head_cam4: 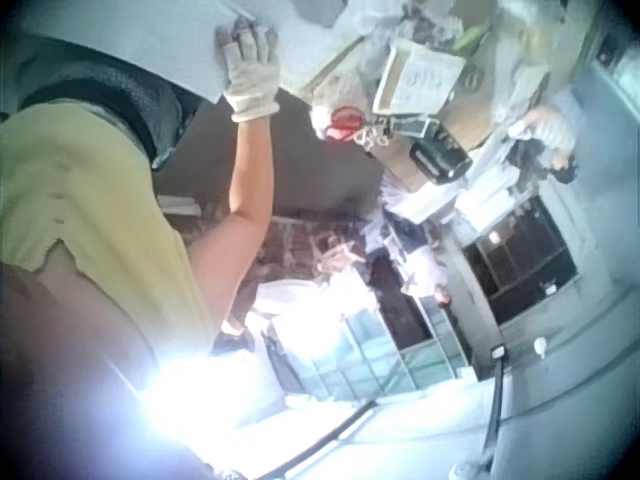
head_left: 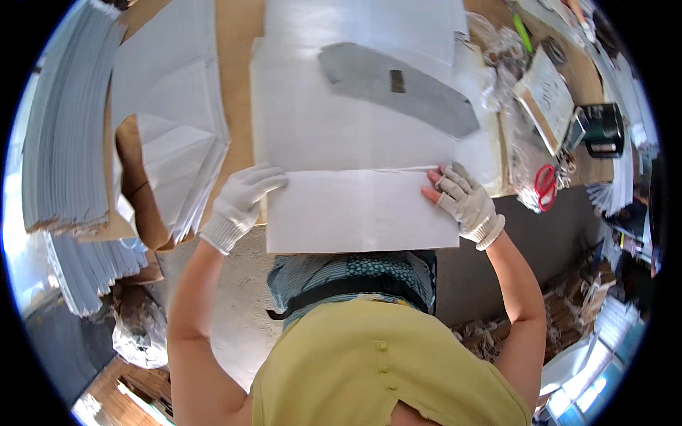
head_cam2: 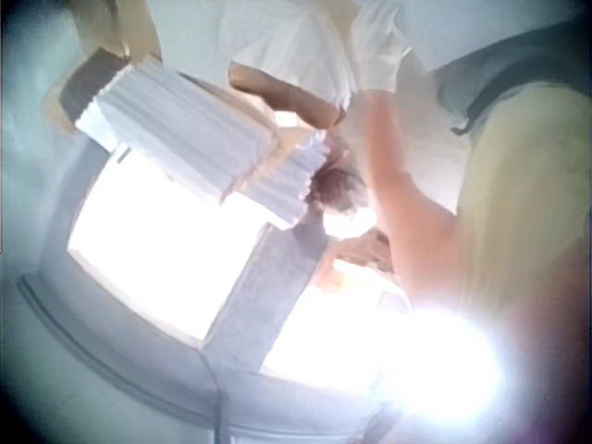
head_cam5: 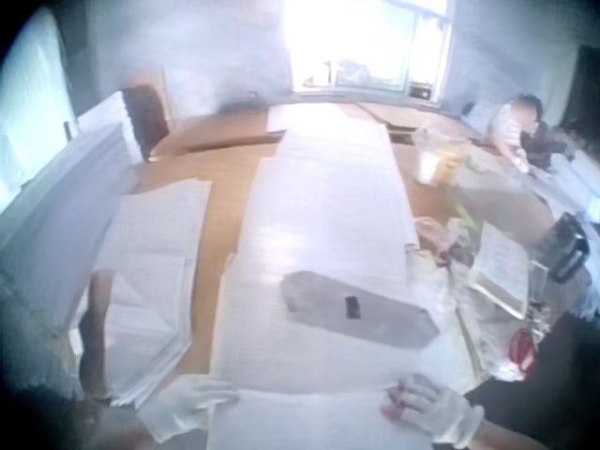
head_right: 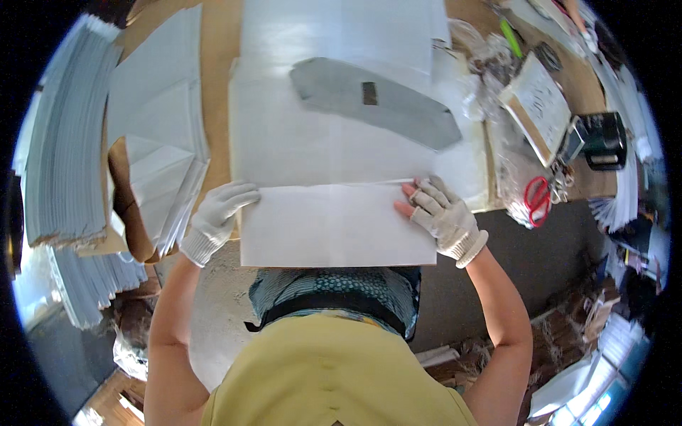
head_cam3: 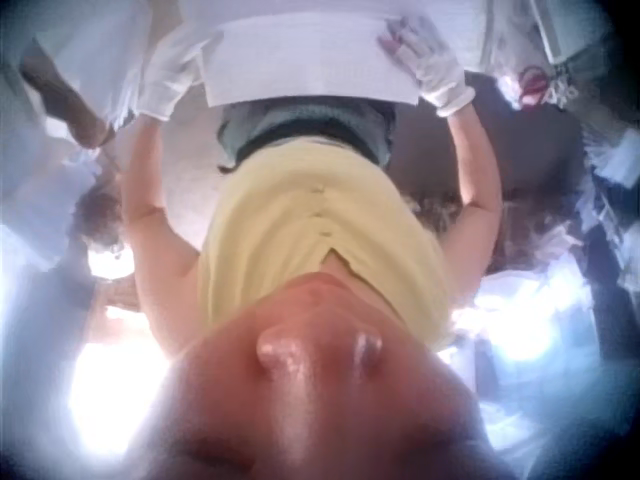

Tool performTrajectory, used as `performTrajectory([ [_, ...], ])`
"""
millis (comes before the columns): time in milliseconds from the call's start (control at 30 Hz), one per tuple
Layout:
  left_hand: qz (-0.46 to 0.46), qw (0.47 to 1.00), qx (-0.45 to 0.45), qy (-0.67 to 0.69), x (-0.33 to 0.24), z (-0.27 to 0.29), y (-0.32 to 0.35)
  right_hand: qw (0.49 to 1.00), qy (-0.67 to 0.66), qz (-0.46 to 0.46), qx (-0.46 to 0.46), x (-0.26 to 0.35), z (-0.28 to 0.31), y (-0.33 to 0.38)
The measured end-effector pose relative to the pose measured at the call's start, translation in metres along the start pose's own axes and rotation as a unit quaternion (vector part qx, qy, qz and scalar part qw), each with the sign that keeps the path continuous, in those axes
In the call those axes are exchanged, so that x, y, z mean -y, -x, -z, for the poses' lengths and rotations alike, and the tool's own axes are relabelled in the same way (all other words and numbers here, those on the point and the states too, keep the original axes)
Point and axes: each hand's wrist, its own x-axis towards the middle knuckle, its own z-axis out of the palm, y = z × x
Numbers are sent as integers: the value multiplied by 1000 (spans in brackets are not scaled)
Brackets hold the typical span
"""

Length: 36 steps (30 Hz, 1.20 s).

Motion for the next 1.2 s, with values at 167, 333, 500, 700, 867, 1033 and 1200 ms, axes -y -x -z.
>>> performTrajectory([
  [167,43,999,-8,-5,12,-2,9,943,-311,-118,-24,-25,-4,0],
  [333,80,995,2,-55,9,-2,5,890,-381,-231,96,-28,9,-7],
  [500,54,998,9,-5,11,5,10,840,-413,-239,260,-37,59,-11],
  [700,89,995,45,25,13,5,7,784,-477,-298,262,-51,63,-6],
  [867,61,998,19,20,17,1,12,981,-124,-97,116,-35,39,-11],
  [1033,57,998,28,18,25,0,15,993,-100,-22,58,-3,8,-14],
  [1200,75,996,48,-2,17,7,5,900,-376,-209,-67,-38,-8,6],
])
